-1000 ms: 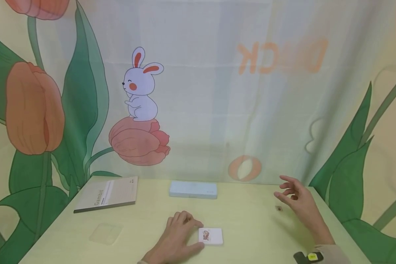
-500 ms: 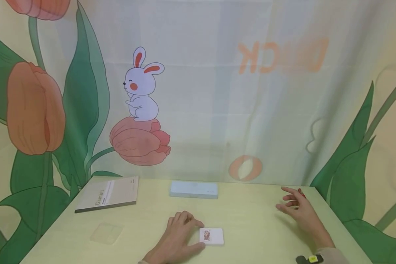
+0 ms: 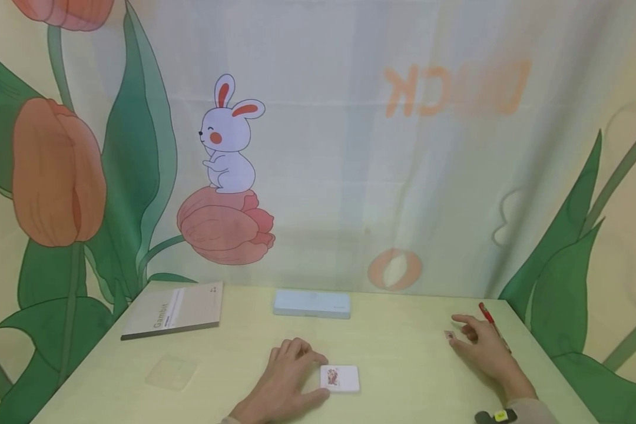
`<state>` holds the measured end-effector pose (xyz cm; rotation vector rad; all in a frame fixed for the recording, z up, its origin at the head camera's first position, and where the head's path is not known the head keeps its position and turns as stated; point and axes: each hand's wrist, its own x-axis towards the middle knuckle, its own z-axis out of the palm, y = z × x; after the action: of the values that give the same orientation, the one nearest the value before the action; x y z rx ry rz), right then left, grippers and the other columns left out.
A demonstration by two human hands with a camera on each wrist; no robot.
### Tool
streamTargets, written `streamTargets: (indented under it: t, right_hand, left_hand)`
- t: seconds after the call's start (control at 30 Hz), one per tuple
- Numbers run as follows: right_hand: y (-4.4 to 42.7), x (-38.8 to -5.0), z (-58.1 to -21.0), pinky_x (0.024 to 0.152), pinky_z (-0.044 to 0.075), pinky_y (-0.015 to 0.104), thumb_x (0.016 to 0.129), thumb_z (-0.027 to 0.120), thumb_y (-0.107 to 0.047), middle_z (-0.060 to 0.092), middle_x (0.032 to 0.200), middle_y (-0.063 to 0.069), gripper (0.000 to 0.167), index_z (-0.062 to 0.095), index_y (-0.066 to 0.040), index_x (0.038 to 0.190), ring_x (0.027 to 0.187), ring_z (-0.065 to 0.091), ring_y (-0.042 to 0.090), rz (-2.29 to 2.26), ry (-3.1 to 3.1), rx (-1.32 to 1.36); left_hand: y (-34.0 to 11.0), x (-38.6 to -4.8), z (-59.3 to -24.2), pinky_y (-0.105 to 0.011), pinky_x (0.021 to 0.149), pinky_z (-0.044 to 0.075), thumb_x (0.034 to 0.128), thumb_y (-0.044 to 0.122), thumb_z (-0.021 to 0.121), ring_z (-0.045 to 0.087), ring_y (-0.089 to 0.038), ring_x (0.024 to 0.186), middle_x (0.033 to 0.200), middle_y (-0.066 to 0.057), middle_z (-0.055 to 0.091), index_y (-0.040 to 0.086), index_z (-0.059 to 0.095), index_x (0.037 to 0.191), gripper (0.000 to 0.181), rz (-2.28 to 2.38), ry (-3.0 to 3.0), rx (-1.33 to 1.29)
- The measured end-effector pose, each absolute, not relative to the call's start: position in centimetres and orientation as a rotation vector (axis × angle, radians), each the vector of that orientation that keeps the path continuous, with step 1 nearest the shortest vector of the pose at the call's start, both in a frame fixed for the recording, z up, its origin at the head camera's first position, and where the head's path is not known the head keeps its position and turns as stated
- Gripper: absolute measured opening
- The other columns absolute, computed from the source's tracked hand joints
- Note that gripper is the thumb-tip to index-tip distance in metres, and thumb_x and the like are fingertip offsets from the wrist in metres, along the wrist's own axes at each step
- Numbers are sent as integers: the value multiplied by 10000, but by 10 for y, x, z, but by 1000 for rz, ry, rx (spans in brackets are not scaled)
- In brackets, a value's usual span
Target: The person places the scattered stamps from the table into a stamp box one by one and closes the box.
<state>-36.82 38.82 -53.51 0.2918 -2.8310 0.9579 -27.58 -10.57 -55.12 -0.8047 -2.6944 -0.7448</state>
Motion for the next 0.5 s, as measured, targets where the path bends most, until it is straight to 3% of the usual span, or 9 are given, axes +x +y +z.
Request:
streamTargets:
  t: [0.17, 0.5]
  right_hand:
    - [386, -364, -535, 987, 528, 677, 1039, 807, -253, 624, 1346, 309, 519, 666, -35, 1489, 1202, 655, 454, 884, -2833, 309]
    - [382, -360, -536, 963, 533, 658, 1068, 774, -285, 644, 1326, 243, 322, 773, -123, 1346, 1197, 626, 407, 860, -2809, 309]
  left_hand:
    - [-106, -277, -552, -448, 1008, 368, 941, 592, 761, 457, -155, 1216, 1326, 80, 557, 317, 741, 1367, 507, -748, -2697, -800]
    - [-105, -277, -552, -450, 1011, 368, 941, 592, 756, 458, -161, 1229, 1336, 77, 560, 309, 742, 1371, 515, -739, -2712, -794]
